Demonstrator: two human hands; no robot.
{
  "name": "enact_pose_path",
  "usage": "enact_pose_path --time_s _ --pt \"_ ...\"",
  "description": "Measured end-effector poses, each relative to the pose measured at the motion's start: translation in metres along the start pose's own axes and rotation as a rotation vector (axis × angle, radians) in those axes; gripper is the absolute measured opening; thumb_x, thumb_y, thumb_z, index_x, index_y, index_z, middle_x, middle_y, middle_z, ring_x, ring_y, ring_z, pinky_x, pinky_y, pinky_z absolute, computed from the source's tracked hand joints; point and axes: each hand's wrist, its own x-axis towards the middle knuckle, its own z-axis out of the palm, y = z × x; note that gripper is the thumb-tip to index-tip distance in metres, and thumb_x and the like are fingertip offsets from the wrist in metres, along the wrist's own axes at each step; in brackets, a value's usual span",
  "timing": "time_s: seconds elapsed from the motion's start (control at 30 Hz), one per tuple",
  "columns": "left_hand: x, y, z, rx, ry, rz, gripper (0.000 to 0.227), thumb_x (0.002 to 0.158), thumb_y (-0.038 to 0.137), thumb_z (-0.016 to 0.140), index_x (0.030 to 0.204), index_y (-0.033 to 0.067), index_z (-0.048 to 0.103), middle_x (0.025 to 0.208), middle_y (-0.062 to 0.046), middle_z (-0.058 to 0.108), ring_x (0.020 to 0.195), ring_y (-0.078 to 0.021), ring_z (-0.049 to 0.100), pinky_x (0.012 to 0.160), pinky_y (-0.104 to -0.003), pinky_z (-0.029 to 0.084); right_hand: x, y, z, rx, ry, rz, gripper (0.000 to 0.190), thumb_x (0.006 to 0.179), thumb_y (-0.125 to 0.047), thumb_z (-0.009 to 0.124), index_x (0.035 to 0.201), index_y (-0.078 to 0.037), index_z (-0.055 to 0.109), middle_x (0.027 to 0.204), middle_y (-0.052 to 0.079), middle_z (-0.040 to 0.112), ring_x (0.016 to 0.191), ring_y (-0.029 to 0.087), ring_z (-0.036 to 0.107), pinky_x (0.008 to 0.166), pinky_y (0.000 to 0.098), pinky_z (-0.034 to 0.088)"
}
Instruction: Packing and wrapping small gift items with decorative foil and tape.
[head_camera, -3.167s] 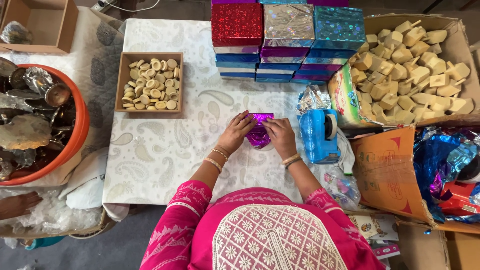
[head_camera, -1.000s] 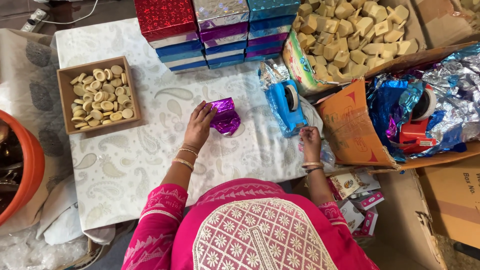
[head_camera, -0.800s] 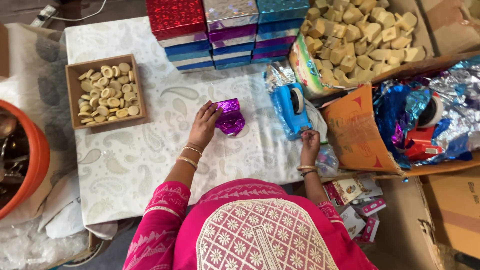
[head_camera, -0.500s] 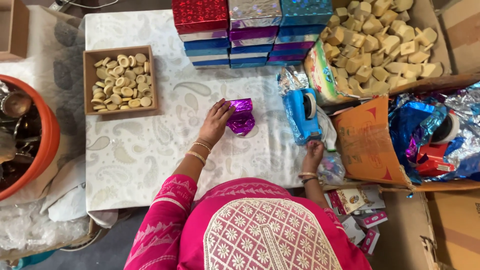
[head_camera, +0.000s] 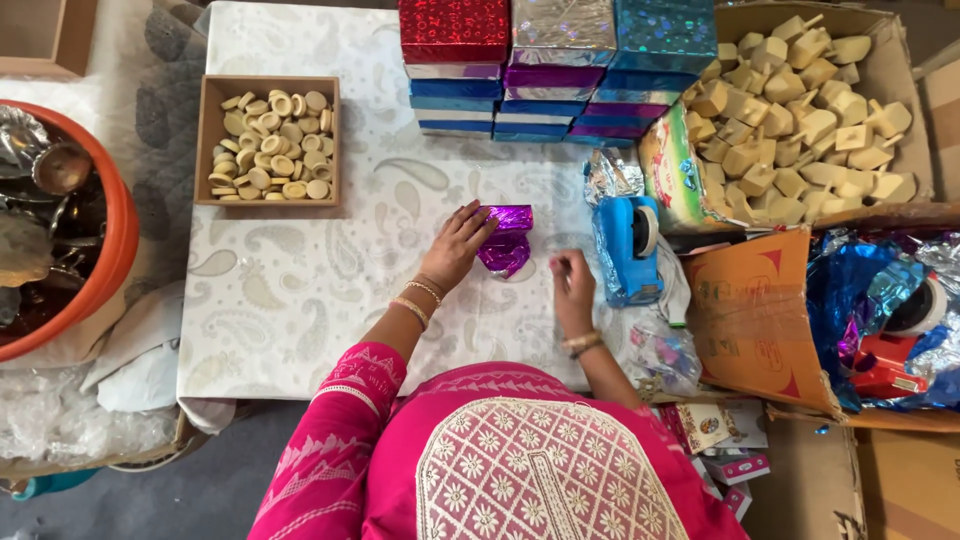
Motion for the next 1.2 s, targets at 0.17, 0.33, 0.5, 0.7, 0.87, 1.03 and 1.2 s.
enact_pose_path --time_s 0.17,0.33,0.5,0.7,0.87,1.03,1.2 --pt "-0.002 0.000 0.000 -0.006 -0.006 -0.009 0.061 0.082 -0.005 0.061 0.141 0.0091 0.058 0.147 -0.012 0.055 0.146 -0.0322 0.042 0.120 -0.047 0.038 0.059 -0.032 0.038 0.086 -0.170 -0.043 0.012 0.104 -0.014 0.064 0.104 -0.003 0.059 0.091 0.002 0.068 0.084 0.007 0.062 0.078 0.0243 0.052" --pt "-0.002 0.000 -0.001 0.011 -0.047 -0.009 0.063 0.081 -0.004 0.063 0.142 0.0091 0.056 0.148 -0.013 0.053 0.148 -0.0330 0.040 0.122 -0.048 0.037 0.088 -0.034 0.059 -0.093 -0.242 0.003 0.013 0.098 -0.011 0.070 0.098 -0.002 0.060 0.081 0.004 0.069 0.071 0.011 0.062 0.066 0.0279 0.053" --pt "-0.003 0.000 0.002 0.003 -0.056 0.002 0.068 0.079 -0.004 0.065 0.144 0.0100 0.054 0.149 -0.012 0.051 0.148 -0.0340 0.038 0.121 -0.049 0.036 0.096 -0.041 0.059 -0.294 -0.276 0.023 0.011 0.091 -0.011 0.072 0.093 -0.004 0.064 0.077 0.008 0.073 0.070 0.019 0.073 0.065 0.0311 0.056" --pt "-0.002 0.000 0.002 -0.012 -0.049 0.002 0.068 0.080 -0.003 0.065 0.145 0.0107 0.054 0.150 -0.012 0.051 0.148 -0.0338 0.038 0.122 -0.049 0.035 0.099 -0.056 0.055 -0.378 -0.313 0.103 0.010 0.087 -0.015 0.074 0.091 -0.007 0.068 0.078 0.006 0.075 0.073 0.020 0.074 0.065 0.0322 0.056" --pt "-0.002 -0.001 0.002 -0.004 -0.049 0.003 0.067 0.081 -0.003 0.065 0.145 0.0103 0.054 0.149 -0.012 0.051 0.148 -0.0337 0.038 0.122 -0.049 0.035 0.102 -0.057 0.053 -0.370 -0.329 0.101 0.011 0.086 -0.016 0.075 0.091 -0.008 0.068 0.077 0.005 0.074 0.071 0.020 0.074 0.064 0.0329 0.055" --pt "-0.002 -0.002 0.004 0.005 -0.044 0.010 0.065 0.080 -0.001 0.066 0.144 0.0096 0.054 0.149 -0.012 0.052 0.148 -0.0333 0.039 0.122 -0.049 0.035 0.106 -0.062 0.053 -0.412 -0.334 0.096 0.028 0.081 -0.017 0.078 0.100 -0.009 0.059 0.076 0.005 0.072 0.071 0.024 0.072 0.062 0.0374 0.053" --pt "-0.002 -0.001 0.002 0.007 -0.037 0.016 0.063 0.081 -0.001 0.066 0.142 0.0091 0.055 0.148 -0.012 0.053 0.147 -0.0335 0.040 0.122 -0.049 0.036 0.115 -0.054 0.053 -0.533 -0.415 0.130 0.023 0.079 -0.020 0.080 0.093 -0.014 0.062 0.077 0.002 0.073 0.074 0.023 0.074 0.063 0.0380 0.054"
